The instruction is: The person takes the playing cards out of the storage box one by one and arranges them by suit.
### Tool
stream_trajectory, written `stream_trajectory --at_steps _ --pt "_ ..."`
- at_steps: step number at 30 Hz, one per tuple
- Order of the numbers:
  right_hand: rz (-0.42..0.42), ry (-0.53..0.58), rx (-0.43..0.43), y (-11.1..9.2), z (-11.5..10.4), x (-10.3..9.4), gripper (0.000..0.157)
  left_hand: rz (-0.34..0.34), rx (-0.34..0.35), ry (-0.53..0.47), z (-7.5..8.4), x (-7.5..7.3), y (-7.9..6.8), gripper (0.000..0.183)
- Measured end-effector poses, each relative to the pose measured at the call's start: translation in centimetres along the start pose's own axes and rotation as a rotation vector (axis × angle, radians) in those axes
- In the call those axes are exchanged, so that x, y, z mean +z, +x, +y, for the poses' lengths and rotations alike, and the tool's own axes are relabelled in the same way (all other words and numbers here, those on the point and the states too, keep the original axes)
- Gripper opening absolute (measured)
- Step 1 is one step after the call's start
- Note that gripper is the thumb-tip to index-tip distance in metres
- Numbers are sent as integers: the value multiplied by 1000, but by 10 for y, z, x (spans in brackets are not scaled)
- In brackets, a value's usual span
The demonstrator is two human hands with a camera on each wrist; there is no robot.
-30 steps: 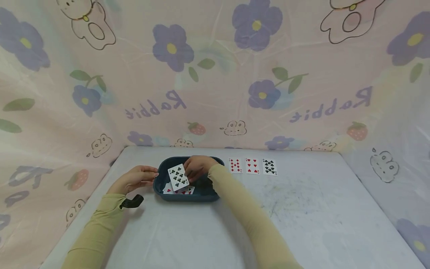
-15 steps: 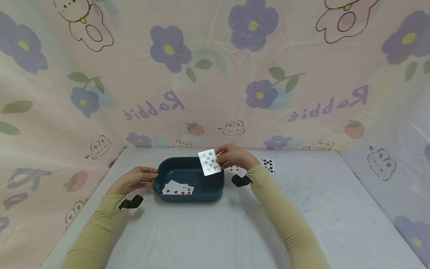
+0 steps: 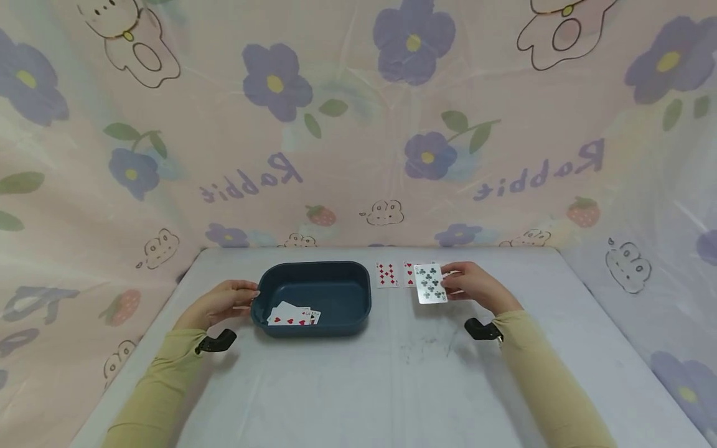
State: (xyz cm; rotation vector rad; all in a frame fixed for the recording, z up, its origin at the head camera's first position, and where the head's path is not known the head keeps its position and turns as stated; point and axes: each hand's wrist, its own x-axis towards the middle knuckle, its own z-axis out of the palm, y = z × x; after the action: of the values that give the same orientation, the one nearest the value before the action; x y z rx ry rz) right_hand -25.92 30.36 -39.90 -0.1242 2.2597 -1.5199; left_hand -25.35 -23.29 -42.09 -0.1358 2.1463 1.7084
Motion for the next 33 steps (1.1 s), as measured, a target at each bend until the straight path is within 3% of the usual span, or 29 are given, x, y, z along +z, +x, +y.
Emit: stream_trajectory --at_steps 7,12,17,25,33 --pt "58 -34 92 -17 40 -19 49 18 -18 9 0 0 0 36" --pt "87 -35 145 -19 56 -21 46 15 -12 -5 0 0 0 36" --pt "110 -23 144 -17 59 -20 40 24 -14 -5 0 0 0 36" --pt "141 -94 137 -15 53 -15 40 36 -27 2 1 0 1 34" --pt "161 -146 181 -14 51 -13 34 57 -38 17 1 1 1 35"
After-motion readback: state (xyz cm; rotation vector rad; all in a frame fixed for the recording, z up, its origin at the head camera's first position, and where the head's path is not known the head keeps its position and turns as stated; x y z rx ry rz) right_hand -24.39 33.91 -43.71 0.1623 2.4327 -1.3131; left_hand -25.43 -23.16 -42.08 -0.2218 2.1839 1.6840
